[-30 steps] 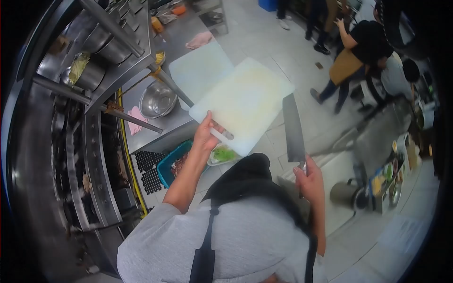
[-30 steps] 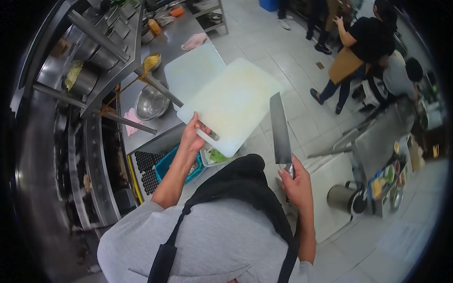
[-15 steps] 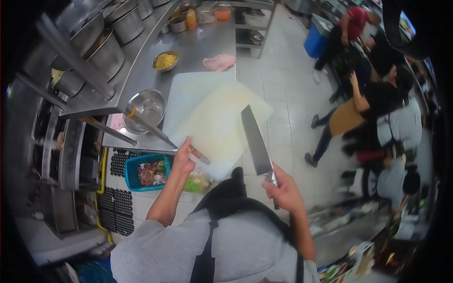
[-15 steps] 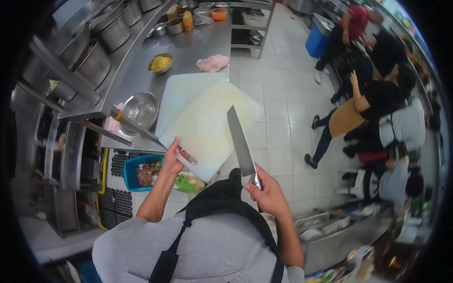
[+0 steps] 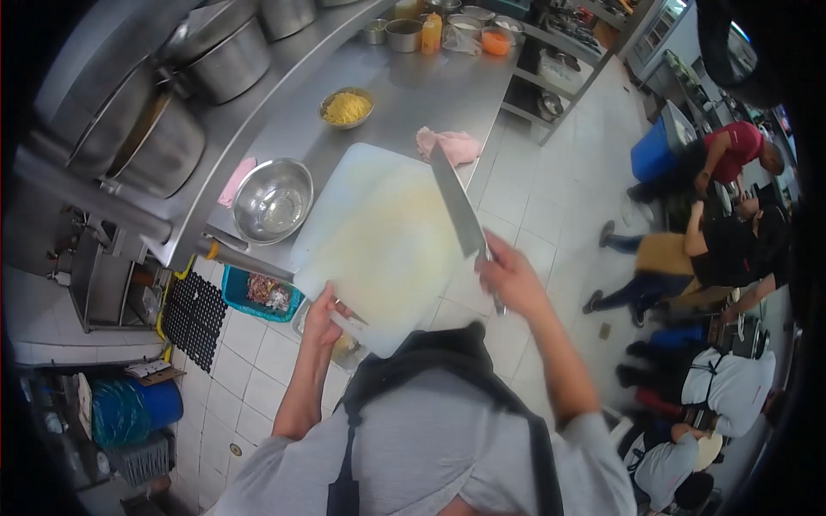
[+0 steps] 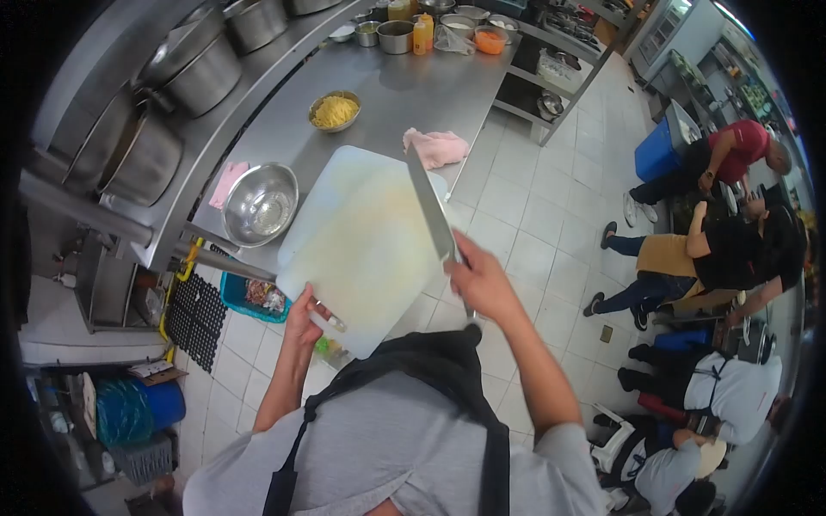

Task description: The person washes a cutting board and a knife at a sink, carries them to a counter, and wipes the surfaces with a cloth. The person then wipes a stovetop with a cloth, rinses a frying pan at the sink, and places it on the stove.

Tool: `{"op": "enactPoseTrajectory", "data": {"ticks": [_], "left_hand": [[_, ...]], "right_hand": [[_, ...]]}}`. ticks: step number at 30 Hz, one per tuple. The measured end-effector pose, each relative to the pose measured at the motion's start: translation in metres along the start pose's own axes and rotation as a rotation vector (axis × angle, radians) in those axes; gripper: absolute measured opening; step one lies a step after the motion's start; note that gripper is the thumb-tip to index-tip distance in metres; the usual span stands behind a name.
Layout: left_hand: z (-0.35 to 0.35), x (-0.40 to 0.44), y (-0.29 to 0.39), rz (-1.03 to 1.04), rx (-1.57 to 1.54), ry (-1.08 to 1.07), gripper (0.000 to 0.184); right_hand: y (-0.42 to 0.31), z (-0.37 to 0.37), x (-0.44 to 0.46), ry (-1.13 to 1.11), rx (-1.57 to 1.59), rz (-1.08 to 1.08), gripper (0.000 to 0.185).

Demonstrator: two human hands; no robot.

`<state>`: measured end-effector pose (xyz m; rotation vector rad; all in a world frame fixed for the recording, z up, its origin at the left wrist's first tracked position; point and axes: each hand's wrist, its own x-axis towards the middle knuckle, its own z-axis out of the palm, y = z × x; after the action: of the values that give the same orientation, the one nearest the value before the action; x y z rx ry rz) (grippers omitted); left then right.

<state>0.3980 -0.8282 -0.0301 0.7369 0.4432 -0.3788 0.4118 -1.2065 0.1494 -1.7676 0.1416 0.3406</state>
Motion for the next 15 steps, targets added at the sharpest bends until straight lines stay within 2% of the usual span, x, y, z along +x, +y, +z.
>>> {"op": "enactPoseTrajectory", "data": {"ticks": [1, 2, 3, 5, 7, 9, 11, 12, 15], "left_hand": [[-0.004, 0.002, -0.005, 0.025, -0.016, -0.032, 0.029], [0.017, -0.007, -0.007, 0.063, -0.012, 0.116, 0.032], [0.015, -0.006, -0.015, 0.058, -0.018, 0.137, 0.032], [-0.004, -0.01, -0.03, 0.107, -0.075, 0.182, 0.038], [-0.02, -0.023, -0.041, 0.129, -0.119, 0.182, 0.042], [0.003, -0.03, -0.059, 0.167, -0.171, 0.181, 0.045], [0.047, -0.062, -0.069, 0.234, -0.241, 0.425, 0.052], [0.03, -0.082, -0.08, 0.222, -0.212, 0.236, 0.055], [0.057, -0.133, -0.116, 0.342, -0.273, 0.43, 0.054]], "right_hand": [[0.001, -0.017, 0.027, 0.026, -0.165, -0.048, 0.069], [0.006, -0.035, 0.058, 0.08, -0.388, -0.191, 0.068], [0.013, -0.052, 0.091, 0.128, -0.609, -0.338, 0.068], [0.028, -0.088, 0.168, 0.175, -0.902, -0.38, 0.065], [0.029, -0.115, 0.236, 0.165, -1.053, -0.321, 0.065], [0.036, -0.142, 0.301, 0.123, -1.107, -0.329, 0.067], [0.054, -0.163, 0.36, 0.057, -1.145, -0.32, 0.069], [0.064, -0.173, 0.389, 0.035, -1.181, -0.343, 0.07], [0.078, -0.187, 0.454, -0.014, -1.251, -0.393, 0.072]]}}
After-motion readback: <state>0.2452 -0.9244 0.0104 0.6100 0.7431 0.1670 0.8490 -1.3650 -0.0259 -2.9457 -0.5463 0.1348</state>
